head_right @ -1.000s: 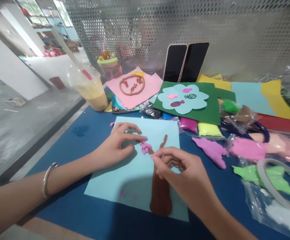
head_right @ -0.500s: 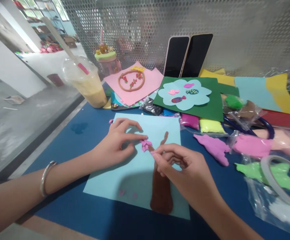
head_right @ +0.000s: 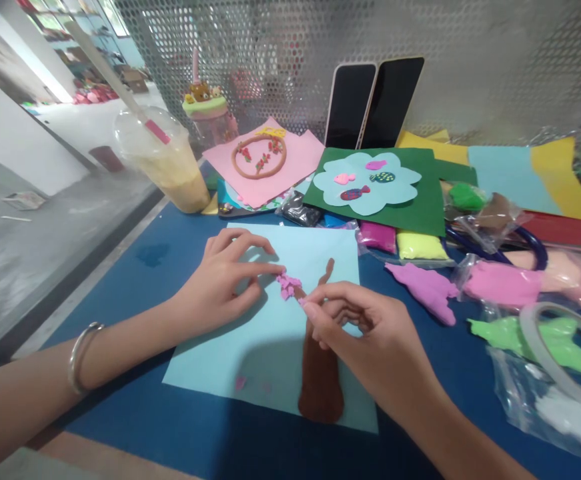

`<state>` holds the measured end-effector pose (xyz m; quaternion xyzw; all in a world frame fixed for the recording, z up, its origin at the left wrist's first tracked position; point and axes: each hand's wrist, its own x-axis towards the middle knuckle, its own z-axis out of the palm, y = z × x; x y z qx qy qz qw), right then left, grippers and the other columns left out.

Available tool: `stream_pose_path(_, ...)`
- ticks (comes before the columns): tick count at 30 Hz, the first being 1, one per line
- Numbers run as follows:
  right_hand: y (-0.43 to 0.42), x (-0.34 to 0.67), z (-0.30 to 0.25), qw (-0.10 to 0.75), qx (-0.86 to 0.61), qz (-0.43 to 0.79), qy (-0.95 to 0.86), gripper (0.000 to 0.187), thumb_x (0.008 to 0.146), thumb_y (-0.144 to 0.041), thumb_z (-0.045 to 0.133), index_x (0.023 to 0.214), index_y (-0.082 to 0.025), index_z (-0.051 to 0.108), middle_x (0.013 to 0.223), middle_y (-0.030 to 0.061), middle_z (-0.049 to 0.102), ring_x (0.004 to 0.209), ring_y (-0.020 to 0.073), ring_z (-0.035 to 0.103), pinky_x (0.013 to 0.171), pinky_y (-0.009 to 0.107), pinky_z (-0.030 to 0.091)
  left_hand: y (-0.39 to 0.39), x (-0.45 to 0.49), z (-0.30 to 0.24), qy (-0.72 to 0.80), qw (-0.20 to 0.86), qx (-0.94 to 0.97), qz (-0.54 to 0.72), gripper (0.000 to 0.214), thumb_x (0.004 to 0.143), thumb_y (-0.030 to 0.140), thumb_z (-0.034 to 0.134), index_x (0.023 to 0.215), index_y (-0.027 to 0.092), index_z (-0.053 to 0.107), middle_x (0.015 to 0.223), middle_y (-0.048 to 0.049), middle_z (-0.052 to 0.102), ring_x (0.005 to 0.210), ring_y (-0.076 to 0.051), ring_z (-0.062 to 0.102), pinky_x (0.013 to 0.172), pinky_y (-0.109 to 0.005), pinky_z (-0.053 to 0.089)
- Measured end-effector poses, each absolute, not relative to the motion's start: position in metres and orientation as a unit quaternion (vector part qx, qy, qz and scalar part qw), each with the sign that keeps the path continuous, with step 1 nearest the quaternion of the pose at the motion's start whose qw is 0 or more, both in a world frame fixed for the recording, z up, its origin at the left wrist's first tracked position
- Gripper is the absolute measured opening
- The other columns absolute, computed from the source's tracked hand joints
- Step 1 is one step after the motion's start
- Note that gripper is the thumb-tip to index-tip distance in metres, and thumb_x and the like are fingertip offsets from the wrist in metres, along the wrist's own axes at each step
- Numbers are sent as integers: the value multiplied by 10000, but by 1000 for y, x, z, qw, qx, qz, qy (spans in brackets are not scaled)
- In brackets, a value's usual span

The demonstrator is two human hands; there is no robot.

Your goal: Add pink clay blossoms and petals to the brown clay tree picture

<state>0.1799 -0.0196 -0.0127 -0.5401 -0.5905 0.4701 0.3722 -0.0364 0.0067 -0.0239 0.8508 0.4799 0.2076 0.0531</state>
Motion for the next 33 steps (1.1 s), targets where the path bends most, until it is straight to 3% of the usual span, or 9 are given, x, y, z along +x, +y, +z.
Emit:
stream_pose_path(4, -19, 181, -14, 373, -537, 471, -592, 152, 800, -387, 706, 768, -238, 703, 545, -39, 599, 505, 103, 570, 543, 207, 483, 7, -38, -24, 472, 18, 858, 201, 364, 844, 120, 460, 1030, 272, 734, 1185, -53, 628, 1129, -299, 459, 811, -442, 327)
stream_pose_path(14, -19, 180, -15, 376, -538, 463, -595, 133, 801, -373, 701, 775, -243, 698, 544, -46, 596, 504, 103, 565, 547, 211, 479, 4, -40, -22, 458, -92, 862, 199, 262, 871, 146, 484, 961, 223, 719, 1154, -60, 655, 1137, -309, 490, 888, -462, 346)
stream_pose_path(33, -18, 180, -14, 361, -541, 460, -605, 158, 815, -381, 686, 777, -228, 691, 542, -41, 599, 514, 105, 572, 551, 210, 481, 6, -40, -24, 436, -68, 875, 197, 292, 851, 122, 483, 1011, 238, 697, 1150, -58, 649, 1108, -281, 507, 830, -430, 344)
